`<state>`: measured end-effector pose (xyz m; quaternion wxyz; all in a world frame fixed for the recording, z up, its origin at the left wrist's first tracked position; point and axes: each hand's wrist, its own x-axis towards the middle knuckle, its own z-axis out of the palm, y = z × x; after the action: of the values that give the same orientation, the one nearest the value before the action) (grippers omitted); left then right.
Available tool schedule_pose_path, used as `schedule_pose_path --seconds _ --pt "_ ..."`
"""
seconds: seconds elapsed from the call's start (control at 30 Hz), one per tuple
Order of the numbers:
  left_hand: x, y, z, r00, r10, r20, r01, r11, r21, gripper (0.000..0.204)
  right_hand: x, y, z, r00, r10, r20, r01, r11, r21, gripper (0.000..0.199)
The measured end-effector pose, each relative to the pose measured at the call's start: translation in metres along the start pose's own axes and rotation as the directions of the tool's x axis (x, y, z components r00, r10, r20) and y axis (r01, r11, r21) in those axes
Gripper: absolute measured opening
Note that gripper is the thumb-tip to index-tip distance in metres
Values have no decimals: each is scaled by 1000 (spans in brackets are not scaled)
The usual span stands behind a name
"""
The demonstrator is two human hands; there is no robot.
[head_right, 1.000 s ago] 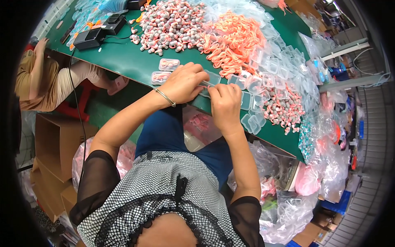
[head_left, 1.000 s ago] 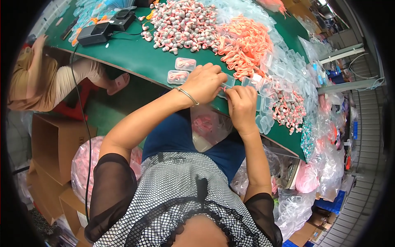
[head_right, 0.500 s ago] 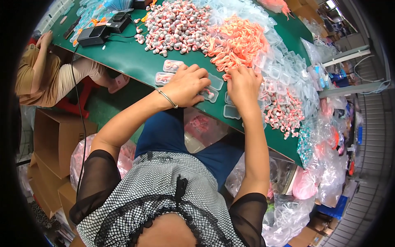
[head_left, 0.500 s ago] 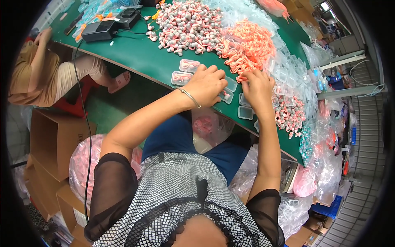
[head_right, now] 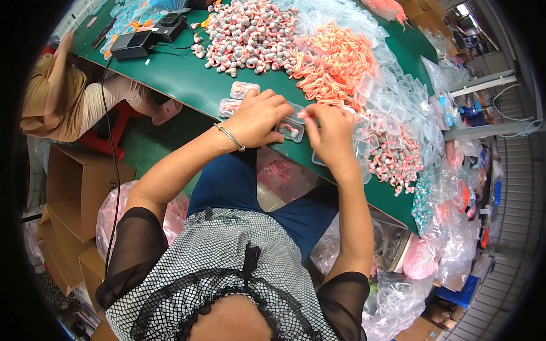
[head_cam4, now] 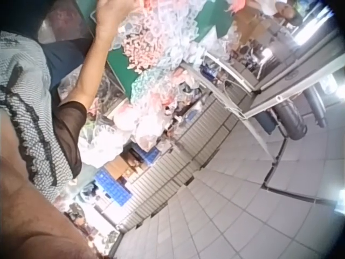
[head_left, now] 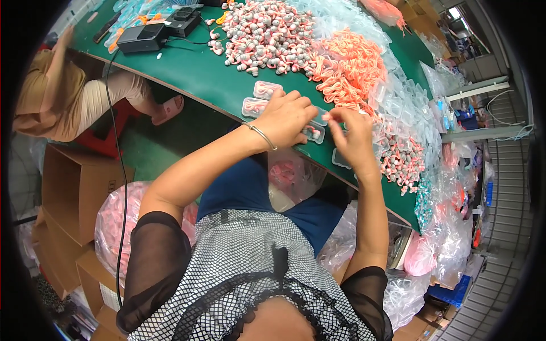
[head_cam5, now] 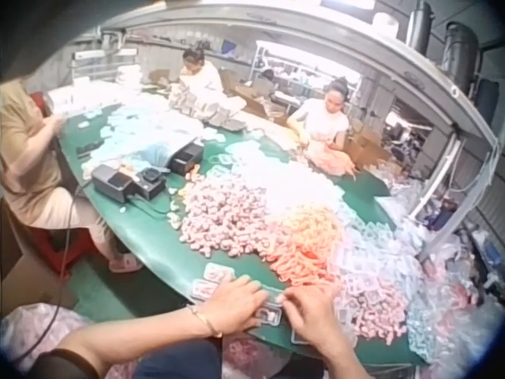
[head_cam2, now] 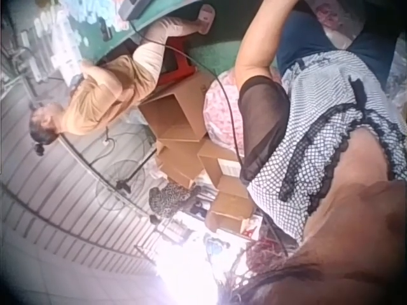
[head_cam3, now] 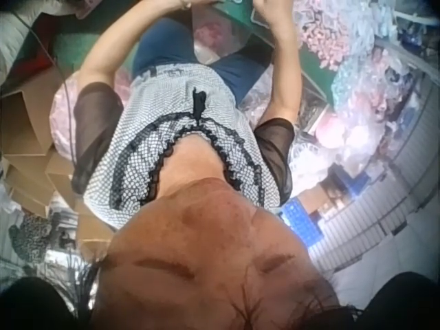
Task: Packing small pink and white decorative balls and pink string into plastic boxes.
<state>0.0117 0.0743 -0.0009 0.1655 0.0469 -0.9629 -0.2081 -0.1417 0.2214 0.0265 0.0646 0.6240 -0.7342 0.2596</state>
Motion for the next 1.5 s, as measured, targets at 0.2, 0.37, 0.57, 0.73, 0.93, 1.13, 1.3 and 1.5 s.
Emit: schedule_pose_path --seconds 0.2,0.37,0.57,0.73,0.93,1.13,1.3,1.5 --pt "1 -2 6 991 39 -127 -45 998 -46 61 -6 -24 7 999 -32 24 32 999 5 13" --pt "1 -1 4 999 11 -42 -13 998 -55 58 -10 -16 12 996 -83 -15 82 996 -24 12" --pt "-3 -1 3 998 20 -52 -22 999 -45 52 0 5 9 999 42 -3 -42 994 99 16" --pt "-2 -1 3 1000 3 -17 -4 999 -49 58 7 7 10 991 67 114 -37 969 -246 22" --pt "1 3 6 991 -17 -135 6 997 -82 76 5 16 10 989 106 101 -104 994 -26 29" --pt "2 -1 6 994 77 -74 -82 995 -64 62 -4 -1 -11 991 -57 119 39 988 152 28" --pt "11 -2 8 989 134 -59 -134 991 4 26 -11 -8 -8 984 -85 158 90 995 -30 36" --pt "13 -9 12 976 204 -75 -204 979 11 27 -18 -5 7 995 -84 59 85 996 -7 34"
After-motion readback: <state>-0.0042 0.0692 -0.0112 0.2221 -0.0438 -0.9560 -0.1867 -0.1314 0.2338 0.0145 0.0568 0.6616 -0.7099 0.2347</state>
